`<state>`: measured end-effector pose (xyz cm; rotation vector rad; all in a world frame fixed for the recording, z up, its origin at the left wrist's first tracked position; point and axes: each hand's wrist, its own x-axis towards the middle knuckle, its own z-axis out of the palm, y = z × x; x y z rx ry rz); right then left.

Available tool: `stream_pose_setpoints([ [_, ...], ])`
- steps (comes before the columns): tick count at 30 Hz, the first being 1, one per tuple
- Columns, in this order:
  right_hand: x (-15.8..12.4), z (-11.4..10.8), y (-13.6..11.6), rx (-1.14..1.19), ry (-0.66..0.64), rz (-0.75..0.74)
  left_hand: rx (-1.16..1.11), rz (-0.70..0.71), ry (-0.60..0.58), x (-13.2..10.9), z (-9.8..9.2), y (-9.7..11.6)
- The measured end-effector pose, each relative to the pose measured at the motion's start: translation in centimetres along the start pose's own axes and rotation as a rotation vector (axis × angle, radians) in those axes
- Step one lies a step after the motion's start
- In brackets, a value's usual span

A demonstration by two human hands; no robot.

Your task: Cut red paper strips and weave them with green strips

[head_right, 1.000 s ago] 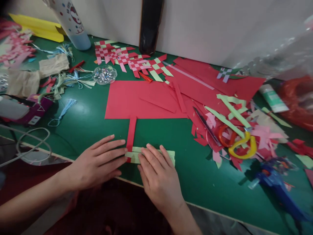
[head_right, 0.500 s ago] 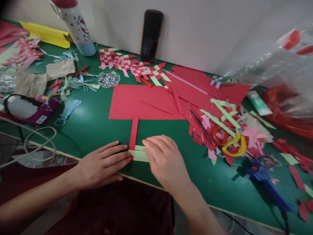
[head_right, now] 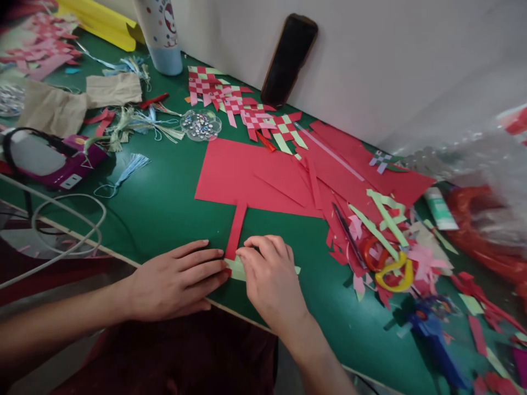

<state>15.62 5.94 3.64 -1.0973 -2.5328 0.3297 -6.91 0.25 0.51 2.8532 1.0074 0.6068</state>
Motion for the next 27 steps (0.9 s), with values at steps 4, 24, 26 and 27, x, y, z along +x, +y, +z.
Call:
stream_pose_setpoints([
  [4,-0.2,-0.1,0.5,-0.038,0.007,0.008,-0.001,-0.006,0.003,0.0,0.1,0.0],
  [24,-9.4,0.4,-0.3,-0.448,-0.152,0.063,-0.062,-0.039,0.014,-0.4,0.1,0.3],
  [26,-10.6,0.0,0.5,-0.456,-0.147,0.129,-0.054,-0.036,0.0,-0.4,0.0,0.3],
  [27,-11.1,-0.2,0.8,-0.458,-0.141,0.16,-0.048,-0.035,-0.007,-0.3,-0.1,0.3],
])
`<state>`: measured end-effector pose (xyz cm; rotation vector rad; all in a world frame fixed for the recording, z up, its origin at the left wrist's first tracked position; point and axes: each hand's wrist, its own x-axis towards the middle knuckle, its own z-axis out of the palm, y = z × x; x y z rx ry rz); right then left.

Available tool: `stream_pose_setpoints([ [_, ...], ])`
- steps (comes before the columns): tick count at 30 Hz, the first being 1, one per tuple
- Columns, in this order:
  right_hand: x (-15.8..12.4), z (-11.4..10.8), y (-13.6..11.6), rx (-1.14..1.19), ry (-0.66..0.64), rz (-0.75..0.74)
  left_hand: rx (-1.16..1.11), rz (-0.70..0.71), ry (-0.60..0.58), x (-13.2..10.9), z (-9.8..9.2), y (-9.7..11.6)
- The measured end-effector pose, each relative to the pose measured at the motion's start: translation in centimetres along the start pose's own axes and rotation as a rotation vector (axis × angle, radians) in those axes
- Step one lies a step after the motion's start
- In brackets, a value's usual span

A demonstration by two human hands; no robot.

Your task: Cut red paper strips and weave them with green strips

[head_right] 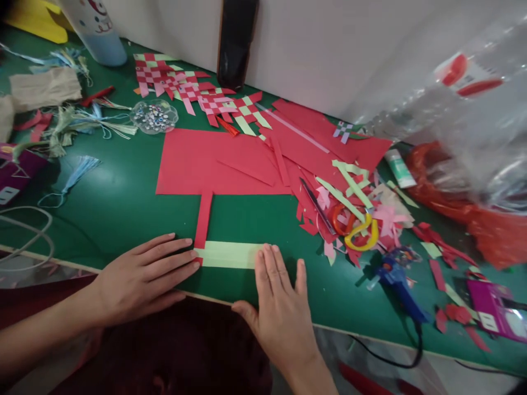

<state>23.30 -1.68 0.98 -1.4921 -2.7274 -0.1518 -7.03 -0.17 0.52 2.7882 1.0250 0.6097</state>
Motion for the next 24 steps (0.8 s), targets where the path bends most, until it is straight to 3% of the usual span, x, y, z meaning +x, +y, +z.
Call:
stream_pose_setpoints([
  [3,-1.1,0.2,1.3,0.015,0.019,0.1,0.011,-0.001,-0.005,0.1,-0.2,0.0],
  [6,-1.8,0.1,1.7,0.104,0.143,0.209,0.017,-0.006,-0.014,0.2,-0.3,0.1],
  [10,-1.7,-0.4,0.7,0.255,0.317,0.173,0.039,-0.014,-0.062,0.0,-0.4,0.2],
  [15,-1.0,-0.6,-0.5,0.261,0.31,0.179,0.072,-0.001,-0.111,0.2,-0.6,0.4],
  [24,0.4,-0.7,0.3,0.174,0.284,0.189,0.107,0.011,-0.13,0.4,-0.6,0.4],
])
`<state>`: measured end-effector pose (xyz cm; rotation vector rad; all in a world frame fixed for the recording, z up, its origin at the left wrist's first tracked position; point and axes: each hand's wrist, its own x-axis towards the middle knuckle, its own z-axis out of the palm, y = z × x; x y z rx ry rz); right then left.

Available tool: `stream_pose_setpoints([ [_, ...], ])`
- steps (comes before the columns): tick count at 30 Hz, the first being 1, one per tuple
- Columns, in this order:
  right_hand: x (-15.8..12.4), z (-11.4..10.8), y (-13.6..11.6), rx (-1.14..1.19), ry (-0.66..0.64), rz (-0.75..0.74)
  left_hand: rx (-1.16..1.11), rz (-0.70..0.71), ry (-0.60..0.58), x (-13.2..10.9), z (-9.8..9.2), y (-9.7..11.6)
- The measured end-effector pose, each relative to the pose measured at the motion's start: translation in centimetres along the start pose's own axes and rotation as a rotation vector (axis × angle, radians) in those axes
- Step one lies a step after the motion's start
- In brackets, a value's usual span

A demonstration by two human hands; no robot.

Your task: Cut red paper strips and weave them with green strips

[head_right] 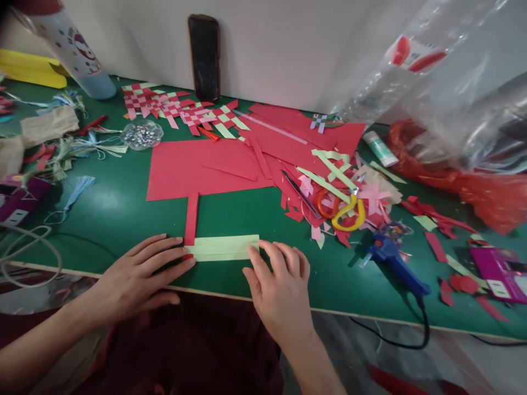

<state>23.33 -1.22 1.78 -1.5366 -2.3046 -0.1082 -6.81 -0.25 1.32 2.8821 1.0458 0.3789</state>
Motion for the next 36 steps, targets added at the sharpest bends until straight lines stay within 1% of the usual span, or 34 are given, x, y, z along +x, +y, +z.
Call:
stream_pose_setpoints([
  [8,0.4,0.3,0.3,-0.034,-0.011,0.004,0.007,-0.003,0.02,0.1,0.0,0.0],
  [14,0.2,0.6,0.5,-0.028,0.015,-0.005,-0.011,-0.028,0.032,0.4,-0.2,0.2],
  [27,-0.1,0.8,0.9,0.027,0.052,-0.012,-0.005,-0.024,0.016,0.1,0.1,0.2],
  [32,1.3,0.2,0.1,0.011,0.062,-0.047,0.003,-0.013,0.04,0.2,0.2,0.2],
  [36,3.0,0.4,-1.4,0.04,-0.008,-0.094,0.011,-0.002,0.049,0.2,0.4,0.1],
])
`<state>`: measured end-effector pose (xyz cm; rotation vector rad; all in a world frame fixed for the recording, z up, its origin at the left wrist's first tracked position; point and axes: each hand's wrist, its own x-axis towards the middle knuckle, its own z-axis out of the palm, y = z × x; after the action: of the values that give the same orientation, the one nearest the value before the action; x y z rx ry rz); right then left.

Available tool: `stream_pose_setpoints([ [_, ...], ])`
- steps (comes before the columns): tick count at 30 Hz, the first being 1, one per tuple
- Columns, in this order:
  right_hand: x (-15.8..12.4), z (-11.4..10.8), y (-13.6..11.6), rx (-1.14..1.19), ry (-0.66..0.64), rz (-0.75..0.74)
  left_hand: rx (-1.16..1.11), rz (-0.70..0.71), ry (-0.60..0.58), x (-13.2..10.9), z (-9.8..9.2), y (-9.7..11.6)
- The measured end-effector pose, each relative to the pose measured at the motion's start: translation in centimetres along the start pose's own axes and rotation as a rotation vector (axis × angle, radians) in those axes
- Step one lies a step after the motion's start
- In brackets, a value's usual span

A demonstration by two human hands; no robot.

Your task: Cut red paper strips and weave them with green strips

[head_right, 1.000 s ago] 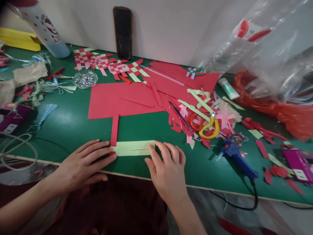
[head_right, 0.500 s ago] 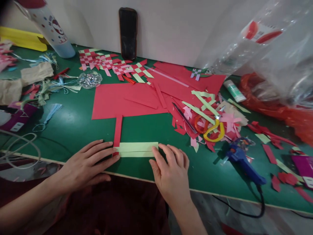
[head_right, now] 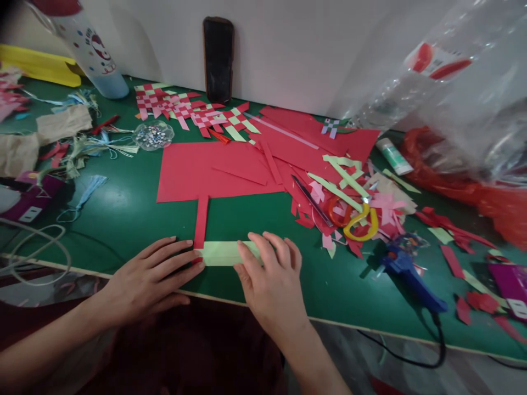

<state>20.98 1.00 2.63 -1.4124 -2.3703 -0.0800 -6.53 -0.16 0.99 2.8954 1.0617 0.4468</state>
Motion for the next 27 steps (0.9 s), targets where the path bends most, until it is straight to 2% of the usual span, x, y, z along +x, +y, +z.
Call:
stream_pose_setpoints([
  [10,1.6,1.0,-0.8,0.042,-0.076,-0.047,0.005,0.031,-0.005,-0.1,0.2,-0.3],
  [22,1.5,1.0,-0.6,0.043,-0.048,-0.041,-0.013,0.019,0.019,-0.2,0.6,-0.3],
  [27,0.9,1.2,-2.0,0.091,-0.035,-0.043,-0.011,0.018,0.03,-0.1,0.6,-0.3],
])
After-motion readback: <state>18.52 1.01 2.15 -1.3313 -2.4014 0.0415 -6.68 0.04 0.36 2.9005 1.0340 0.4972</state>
